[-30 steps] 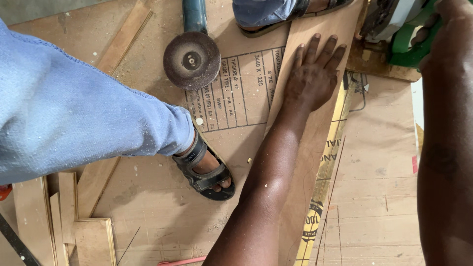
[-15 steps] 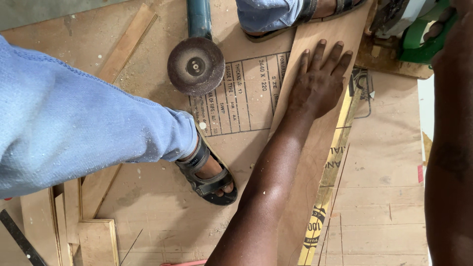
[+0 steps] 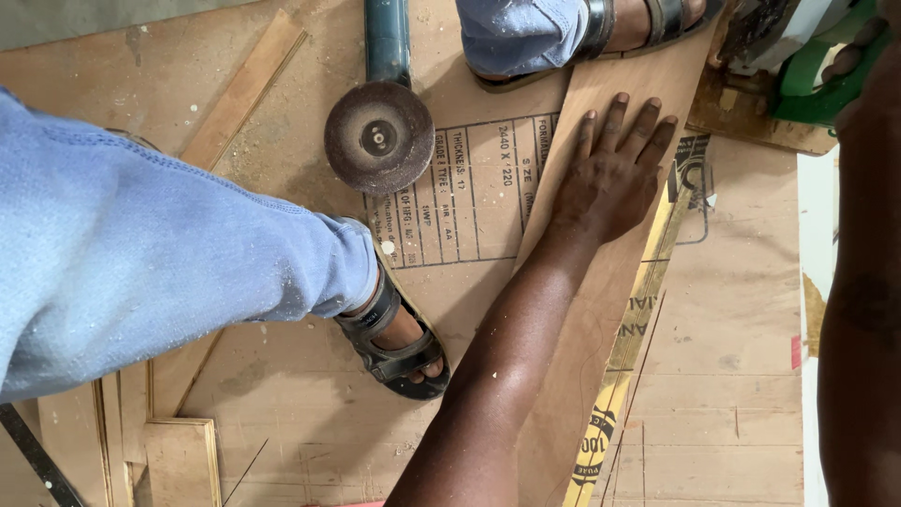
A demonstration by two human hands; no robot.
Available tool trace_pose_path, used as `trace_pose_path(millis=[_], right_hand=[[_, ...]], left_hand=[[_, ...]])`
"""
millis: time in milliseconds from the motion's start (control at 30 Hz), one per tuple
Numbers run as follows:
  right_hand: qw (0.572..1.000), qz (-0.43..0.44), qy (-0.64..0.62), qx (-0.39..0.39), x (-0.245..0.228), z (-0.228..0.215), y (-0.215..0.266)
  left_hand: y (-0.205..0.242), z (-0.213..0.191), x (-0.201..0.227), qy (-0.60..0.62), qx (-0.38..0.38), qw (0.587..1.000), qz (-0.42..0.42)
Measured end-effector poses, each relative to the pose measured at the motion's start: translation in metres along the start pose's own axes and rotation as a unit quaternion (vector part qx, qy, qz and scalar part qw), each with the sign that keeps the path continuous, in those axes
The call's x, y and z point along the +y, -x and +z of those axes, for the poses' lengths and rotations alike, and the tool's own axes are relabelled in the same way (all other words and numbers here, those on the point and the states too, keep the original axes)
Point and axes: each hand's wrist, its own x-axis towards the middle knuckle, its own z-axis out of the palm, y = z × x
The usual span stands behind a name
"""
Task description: The person uses a circular saw to cut a long strip of plywood on a workbench. They then measure and mark the wood with a tape measure and pencil before making another cut with the saw.
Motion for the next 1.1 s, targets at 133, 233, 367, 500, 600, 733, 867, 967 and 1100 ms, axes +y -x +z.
trace_pose_path(millis=[133, 233, 367, 500, 600, 733, 867, 967, 1100], right_hand=[[1.0, 0.01, -0.001, -0.003, -0.002, 0.008, -0.003], [1.0, 0.016, 0.0, -0.006, -0.004, 0.013, -0.006], [1.0, 0.017, -0.005, -0.004, -0.017, 0.018, -0.012], [1.0, 0.014, -0.023, -0.011, -0.028, 0.023, -0.014], [0.999, 0.02, -0.044, -0.005, -0.033, 0.015, 0.01], [0.996, 0.028, -0.087, 0.014, -0.051, -0.013, 0.076], [0.985, 0.028, -0.168, 0.037, -0.055, -0.09, 0.157], [0.966, 0.018, -0.257, 0.026, -0.065, -0.133, 0.219], [0.911, 0.041, -0.41, 0.002, -0.082, -0.156, 0.36]], left_hand=[[-0.002, 0.0, -0.001, 0.002, -0.008, 1.0, 0.0], [-0.001, 0.002, -0.002, 0.022, 0.017, 1.0, -0.008], [0.0, 0.0, -0.001, 0.025, 0.007, 1.0, -0.011], [-0.002, -0.002, -0.002, 0.004, -0.017, 1.0, -0.008], [-0.006, 0.011, -0.002, 0.003, 0.007, 1.0, 0.002], [-0.005, 0.025, -0.005, 0.003, 0.098, 0.995, 0.019], [-0.001, 0.031, -0.005, -0.077, 0.031, 0.996, -0.009], [0.012, 0.031, 0.002, -0.066, 0.068, 0.994, -0.046], [0.063, 0.038, 0.023, -0.011, 0.096, 0.994, -0.05]])
